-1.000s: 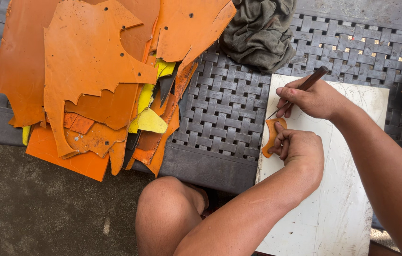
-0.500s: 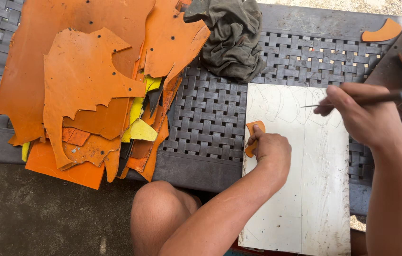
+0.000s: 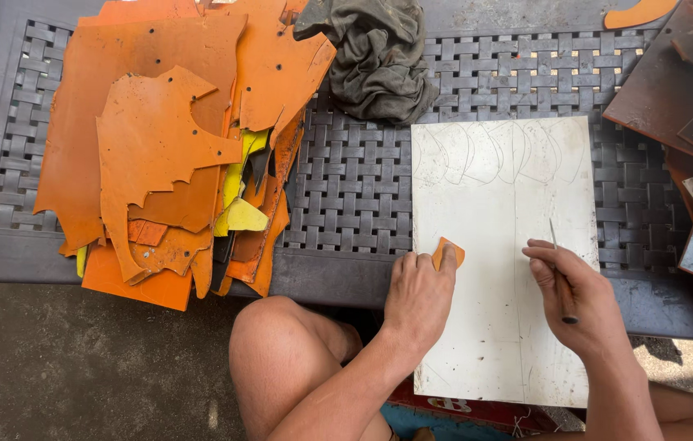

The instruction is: The person uses a sharp awl to cut a small orange leather piece on a white board, following a pre-drawn outline. They repeatedly reposition the piece and the tool to trace the shape, occasionally wiping the board with a cloth.

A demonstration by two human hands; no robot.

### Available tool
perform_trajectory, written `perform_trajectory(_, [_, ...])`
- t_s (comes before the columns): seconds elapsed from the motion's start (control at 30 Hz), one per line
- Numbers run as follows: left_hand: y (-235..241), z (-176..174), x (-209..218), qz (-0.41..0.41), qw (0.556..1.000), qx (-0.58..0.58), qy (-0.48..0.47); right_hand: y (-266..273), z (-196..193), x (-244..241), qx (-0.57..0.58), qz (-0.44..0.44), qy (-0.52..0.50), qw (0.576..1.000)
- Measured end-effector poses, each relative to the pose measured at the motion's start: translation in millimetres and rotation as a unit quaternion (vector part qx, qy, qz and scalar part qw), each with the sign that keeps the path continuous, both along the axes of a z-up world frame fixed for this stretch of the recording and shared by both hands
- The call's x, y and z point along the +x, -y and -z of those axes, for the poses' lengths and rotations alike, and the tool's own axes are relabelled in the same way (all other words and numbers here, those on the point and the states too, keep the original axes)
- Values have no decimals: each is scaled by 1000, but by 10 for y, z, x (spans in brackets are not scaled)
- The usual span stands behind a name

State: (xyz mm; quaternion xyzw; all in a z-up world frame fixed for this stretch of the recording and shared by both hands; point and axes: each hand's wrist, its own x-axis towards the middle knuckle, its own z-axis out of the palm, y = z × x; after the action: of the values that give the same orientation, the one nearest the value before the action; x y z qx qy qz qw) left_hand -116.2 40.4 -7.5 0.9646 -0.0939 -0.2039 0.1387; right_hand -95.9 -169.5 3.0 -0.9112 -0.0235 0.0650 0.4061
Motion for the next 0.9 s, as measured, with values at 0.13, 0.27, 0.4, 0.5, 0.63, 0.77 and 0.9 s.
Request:
perform_trajectory(0.13, [-73,-54,77,-44,986,19,159,-104,19,17,-51,-4,-55,997])
perform_trajectory(0.27, [-245,-38,224,-99,993,-39,-45,-104,25,101,-66,-11,-58,996])
perform_trajectory(0.4, [-309,40,317,-9,996,-69,56,-151,22,163,-61,14,-95,994])
perform_trajectory(0.5, [-294,95,370,-12,980,-93,175,-180,66,172,-53,4,-77,996])
perform_trajectory(0.63, [-415,76,346,-28,993,-75,88,-307,207,128,-68,-70,19,995])
perform_trajectory(0.77, [-427,40,365,-37,997,-50,-35,-461,340,95,-122,-147,49,980])
perform_trajectory(0.9, [-321,114,523,-53,997,-58,-13,-537,482,192,-134,-133,77,979])
